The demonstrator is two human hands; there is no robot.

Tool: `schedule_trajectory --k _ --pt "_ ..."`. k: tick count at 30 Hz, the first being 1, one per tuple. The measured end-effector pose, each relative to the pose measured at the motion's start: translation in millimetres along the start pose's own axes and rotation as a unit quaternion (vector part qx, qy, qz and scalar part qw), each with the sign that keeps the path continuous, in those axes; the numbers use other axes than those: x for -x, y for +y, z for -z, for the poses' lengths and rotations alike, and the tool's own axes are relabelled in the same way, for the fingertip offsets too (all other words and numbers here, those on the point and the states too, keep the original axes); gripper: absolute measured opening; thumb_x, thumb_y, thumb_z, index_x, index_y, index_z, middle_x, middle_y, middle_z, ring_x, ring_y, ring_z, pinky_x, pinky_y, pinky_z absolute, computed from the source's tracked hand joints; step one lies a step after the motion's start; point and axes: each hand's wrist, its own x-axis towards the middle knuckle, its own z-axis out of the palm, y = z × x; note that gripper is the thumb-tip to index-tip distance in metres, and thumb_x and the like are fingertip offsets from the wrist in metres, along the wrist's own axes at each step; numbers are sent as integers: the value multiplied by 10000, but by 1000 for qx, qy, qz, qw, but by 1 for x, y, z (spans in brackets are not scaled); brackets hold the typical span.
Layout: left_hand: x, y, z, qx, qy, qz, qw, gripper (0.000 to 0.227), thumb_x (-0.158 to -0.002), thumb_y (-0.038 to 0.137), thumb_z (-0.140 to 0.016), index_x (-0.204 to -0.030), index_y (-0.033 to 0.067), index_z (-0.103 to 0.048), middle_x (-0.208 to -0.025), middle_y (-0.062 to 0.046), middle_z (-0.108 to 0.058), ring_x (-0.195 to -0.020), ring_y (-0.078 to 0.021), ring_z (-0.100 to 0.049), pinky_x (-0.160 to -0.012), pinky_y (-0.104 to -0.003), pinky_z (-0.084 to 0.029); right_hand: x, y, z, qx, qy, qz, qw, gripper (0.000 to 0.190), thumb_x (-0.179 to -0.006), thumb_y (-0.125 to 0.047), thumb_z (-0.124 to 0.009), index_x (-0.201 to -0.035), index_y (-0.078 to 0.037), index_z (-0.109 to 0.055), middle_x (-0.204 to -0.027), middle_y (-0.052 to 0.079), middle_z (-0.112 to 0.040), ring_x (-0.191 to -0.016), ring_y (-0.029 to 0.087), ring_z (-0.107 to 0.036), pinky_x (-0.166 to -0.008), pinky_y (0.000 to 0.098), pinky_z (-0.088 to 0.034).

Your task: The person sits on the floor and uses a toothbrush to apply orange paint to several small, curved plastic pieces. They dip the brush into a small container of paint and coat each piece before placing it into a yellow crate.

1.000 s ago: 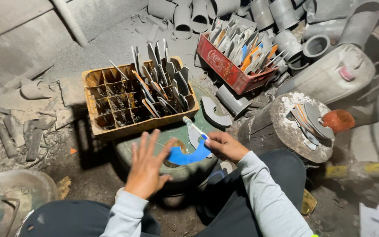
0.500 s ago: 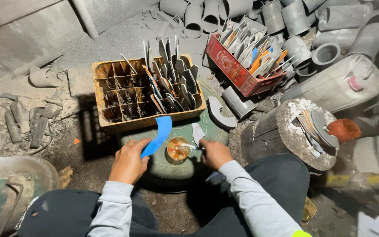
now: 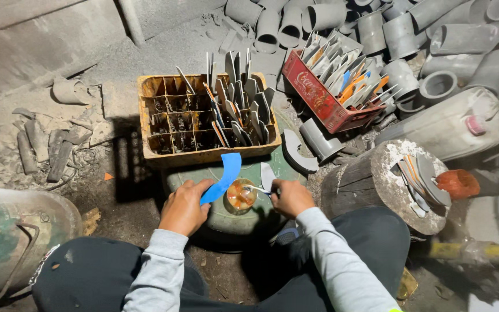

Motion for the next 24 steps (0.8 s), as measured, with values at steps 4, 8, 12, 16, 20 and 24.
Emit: schedule_trajectory --k 4,8,12,16,20,24 --pt "-2 3 -1 -3 -19 7 1000 426 -777 106 -758 -1172 255 -701 -1039 -133 -691 -970 -409 -689 -830 -518 -573 18 23 14 -61 -14 13 998 240 -839 -240 -688 -1053 -161 -762 -936 172 -762 -900 396 -724 -865 457 -572" --pt "-2 3 -9 -8 -24 4 1000 415 -778 112 -761 -1164 256 -706 -1036 -127 -695 -984 -398 -693 -842 -509 -576 33 39 2 -5 -77 14 997 234 -833 -227 -687 -1042 -148 -758 -953 152 -760 -927 375 -715 -848 461 -563" --pt "-5 2 -18 -28 -21 3 999 454 -765 108 -769 -1188 258 -699 -1059 -133 -687 -991 -408 -687 -842 -513 -575 36 44 12 -126 -163 66 976 178 -880 -186 -687 -1018 -90 -743 -832 130 -764 -773 271 -712 -730 390 -560" --pt "-6 -3 -28 -62 -53 18 996 451 -761 126 -789 -1184 254 -697 -1065 -135 -689 -1013 -405 -685 -860 -514 -575 43 33 29 -325 -72 109 937 121 -958 -127 -669 -1019 -39 -725 -749 105 -628 -681 138 -553 -611 345 -479" --pt "-5 -1 -32 -55 -61 13 997 487 -753 121 -793 -1208 260 -690 -1048 -139 -693 -1001 -409 -686 -858 -514 -574 42 11 33 -277 31 128 952 172 -879 -118 -703 -1043 -71 -724 -779 117 -730 -689 238 -662 -651 350 -540" --pt "-1 5 -32 -52 -52 -1 997 465 -772 104 -771 -1199 280 -717 -1018 -151 -700 -968 -426 -681 -858 -520 -567 40 -2 28 -217 178 185 942 221 -806 -56 -701 -1027 -63 -708 -912 149 -739 -790 304 -730 -724 364 -568"
